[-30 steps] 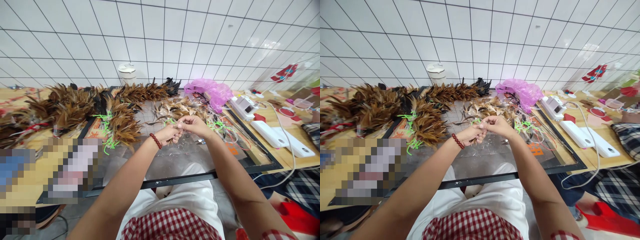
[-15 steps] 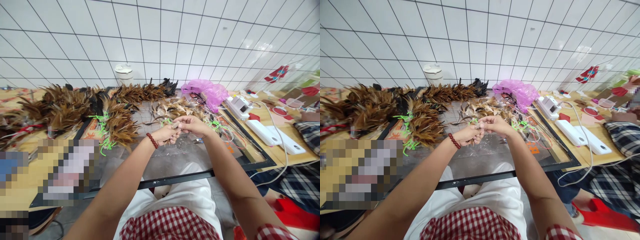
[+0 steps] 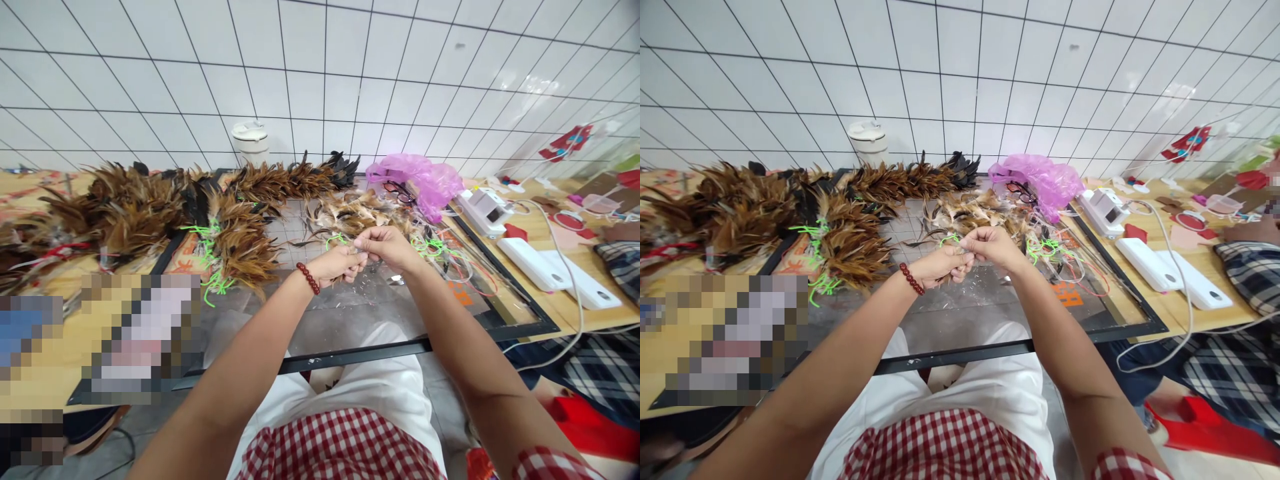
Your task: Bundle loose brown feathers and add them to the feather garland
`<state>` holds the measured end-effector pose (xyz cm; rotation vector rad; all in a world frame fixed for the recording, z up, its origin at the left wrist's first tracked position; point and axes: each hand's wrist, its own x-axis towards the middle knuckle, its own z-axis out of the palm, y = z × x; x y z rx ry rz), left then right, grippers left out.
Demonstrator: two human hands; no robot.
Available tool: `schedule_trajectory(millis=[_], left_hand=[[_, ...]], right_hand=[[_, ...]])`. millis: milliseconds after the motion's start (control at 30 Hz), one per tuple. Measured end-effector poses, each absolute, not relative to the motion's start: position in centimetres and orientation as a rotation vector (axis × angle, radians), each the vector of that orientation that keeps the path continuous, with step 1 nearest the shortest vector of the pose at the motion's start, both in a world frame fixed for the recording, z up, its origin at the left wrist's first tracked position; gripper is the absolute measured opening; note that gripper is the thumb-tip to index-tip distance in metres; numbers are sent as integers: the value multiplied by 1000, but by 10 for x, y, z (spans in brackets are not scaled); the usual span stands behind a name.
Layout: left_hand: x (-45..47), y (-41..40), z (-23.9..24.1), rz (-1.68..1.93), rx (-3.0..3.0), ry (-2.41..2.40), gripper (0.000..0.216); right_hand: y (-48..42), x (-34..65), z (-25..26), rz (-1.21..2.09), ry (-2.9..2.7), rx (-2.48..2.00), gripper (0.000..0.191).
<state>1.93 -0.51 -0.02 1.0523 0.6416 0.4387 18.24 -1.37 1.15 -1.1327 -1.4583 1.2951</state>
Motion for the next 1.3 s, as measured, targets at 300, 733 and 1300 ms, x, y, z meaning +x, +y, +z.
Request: schedule_trajectory(millis=[300,733,1300], left_hand=[[6,-1,13,471,955,560,41],[36,-11,1,791,1272,956,25],[19,-7,11,476,784,490,18]], right_hand=[[-17,186,19,1276,-1517,-1142,37],[-10,182,11,1124,-1430,-1210,40],[-15,190,16,1428,-1395,-999,36]])
